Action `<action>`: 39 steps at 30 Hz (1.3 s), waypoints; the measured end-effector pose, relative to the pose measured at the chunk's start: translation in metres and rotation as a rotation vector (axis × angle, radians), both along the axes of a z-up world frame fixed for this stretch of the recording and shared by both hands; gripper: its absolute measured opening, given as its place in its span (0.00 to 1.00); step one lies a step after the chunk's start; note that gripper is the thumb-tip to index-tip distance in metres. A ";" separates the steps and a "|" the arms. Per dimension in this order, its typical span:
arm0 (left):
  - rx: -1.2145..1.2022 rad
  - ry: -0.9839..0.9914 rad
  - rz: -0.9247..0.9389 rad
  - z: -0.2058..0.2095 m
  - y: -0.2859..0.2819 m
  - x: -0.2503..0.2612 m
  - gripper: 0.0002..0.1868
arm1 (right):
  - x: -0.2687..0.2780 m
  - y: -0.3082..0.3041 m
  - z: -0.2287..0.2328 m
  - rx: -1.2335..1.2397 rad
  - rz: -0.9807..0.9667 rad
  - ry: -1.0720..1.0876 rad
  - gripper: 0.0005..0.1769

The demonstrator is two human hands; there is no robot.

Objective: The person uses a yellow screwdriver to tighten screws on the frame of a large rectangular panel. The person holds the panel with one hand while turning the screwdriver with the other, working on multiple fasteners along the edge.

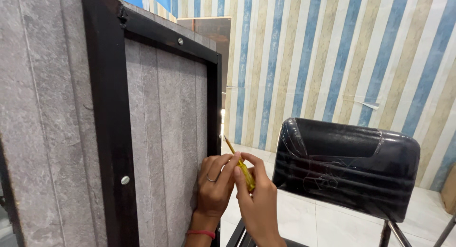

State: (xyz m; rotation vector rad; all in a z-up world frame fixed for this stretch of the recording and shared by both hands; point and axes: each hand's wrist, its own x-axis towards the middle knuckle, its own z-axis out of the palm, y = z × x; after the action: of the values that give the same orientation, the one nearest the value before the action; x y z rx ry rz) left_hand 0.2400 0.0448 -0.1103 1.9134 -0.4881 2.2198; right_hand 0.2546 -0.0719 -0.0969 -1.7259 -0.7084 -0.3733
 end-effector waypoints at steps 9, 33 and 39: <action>-0.254 0.106 0.117 -0.005 -0.007 0.010 0.37 | 0.006 -0.024 0.018 0.168 0.000 -0.378 0.19; -0.309 0.104 0.033 -0.016 -0.001 0.018 0.41 | 0.009 -0.027 0.043 -0.112 -0.199 -0.607 0.20; -0.305 0.086 0.049 -0.014 -0.001 0.019 0.41 | 0.011 -0.024 0.044 -0.118 -0.200 -0.634 0.21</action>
State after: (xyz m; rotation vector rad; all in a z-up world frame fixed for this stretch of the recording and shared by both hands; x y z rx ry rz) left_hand 0.2586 0.0435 -0.1241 1.8650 -0.0834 2.0855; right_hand 0.2655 -0.0959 -0.0525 -1.8017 -1.0227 -1.0640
